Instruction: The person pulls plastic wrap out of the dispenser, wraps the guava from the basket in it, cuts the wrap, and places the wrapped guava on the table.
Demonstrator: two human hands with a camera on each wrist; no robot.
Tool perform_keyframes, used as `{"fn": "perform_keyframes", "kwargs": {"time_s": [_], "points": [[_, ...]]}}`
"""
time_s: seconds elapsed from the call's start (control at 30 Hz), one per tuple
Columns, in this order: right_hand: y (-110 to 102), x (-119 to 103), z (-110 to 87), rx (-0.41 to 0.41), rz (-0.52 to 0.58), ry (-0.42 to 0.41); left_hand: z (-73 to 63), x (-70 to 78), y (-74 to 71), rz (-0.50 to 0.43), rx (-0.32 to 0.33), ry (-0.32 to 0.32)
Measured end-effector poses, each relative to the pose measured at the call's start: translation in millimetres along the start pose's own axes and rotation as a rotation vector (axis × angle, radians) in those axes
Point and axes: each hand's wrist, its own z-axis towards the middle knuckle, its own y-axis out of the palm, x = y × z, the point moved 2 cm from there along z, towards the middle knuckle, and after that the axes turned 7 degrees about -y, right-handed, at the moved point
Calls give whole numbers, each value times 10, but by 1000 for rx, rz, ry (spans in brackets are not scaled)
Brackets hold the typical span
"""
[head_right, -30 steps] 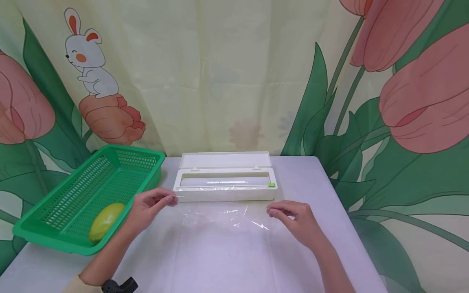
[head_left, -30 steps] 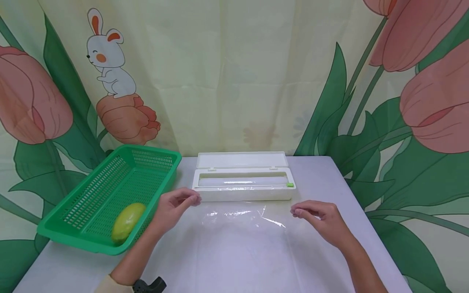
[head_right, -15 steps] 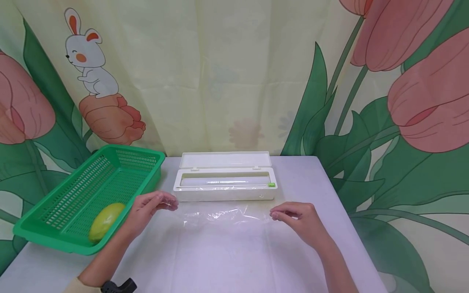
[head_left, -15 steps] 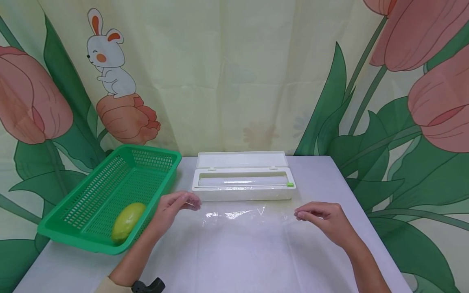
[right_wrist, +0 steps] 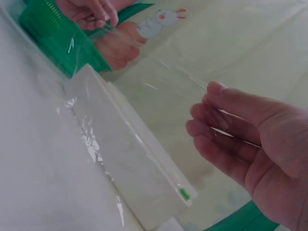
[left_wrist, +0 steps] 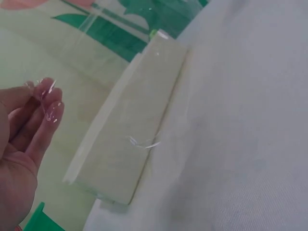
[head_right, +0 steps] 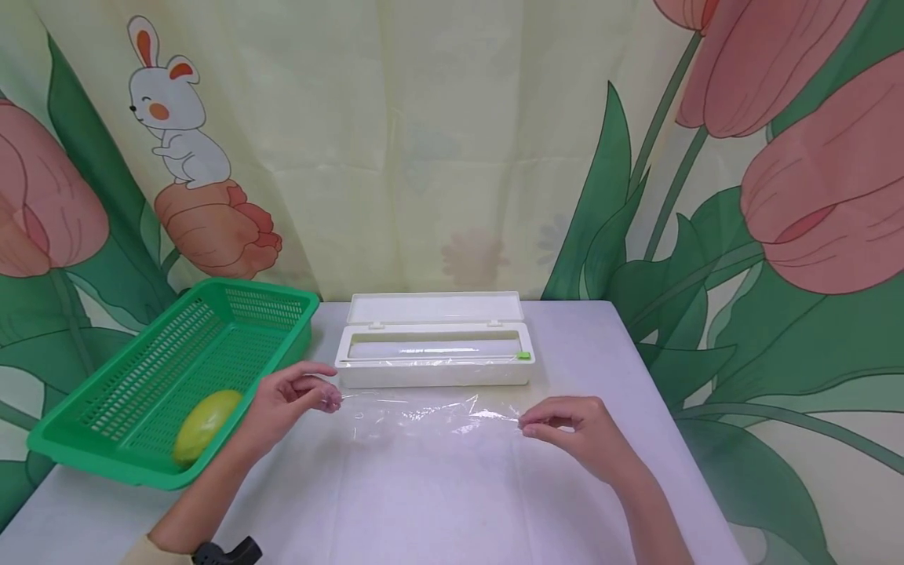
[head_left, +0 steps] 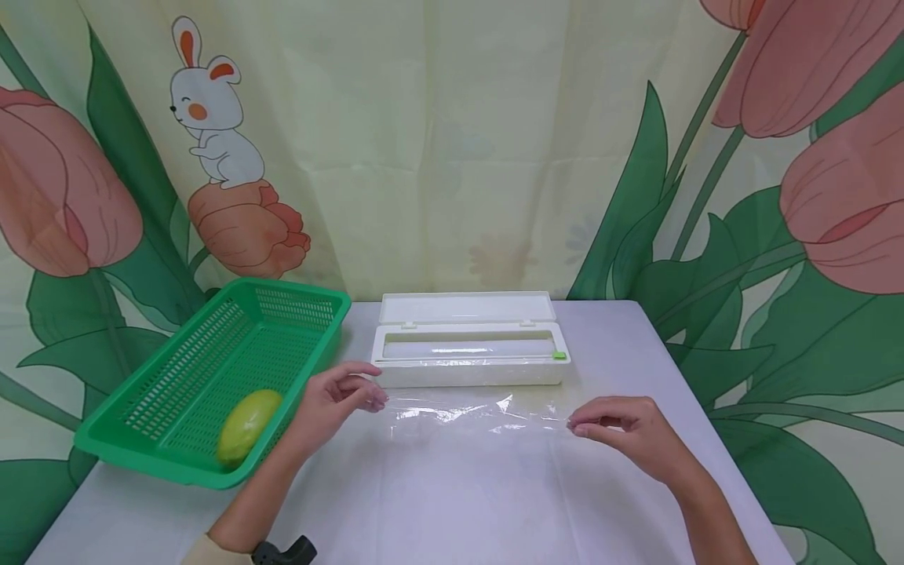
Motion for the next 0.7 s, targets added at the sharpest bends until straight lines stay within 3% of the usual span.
{"fn": "perform_keyframes", "kwargs": {"time_s": [0.17,0.3,0.5,0.7], "points": [[-5,-6,-34,-46,19,15,-23,6,7,51,13,-64],[3,-8,-69,-129,86,15,-41,10,4,62,-26,-60],[34,23,-129,-282,248,52,-86,-8,-1,8,-195,-91],[81,72,-160,-337,279,170,-141,-56,33,8,-454,-217]]}}
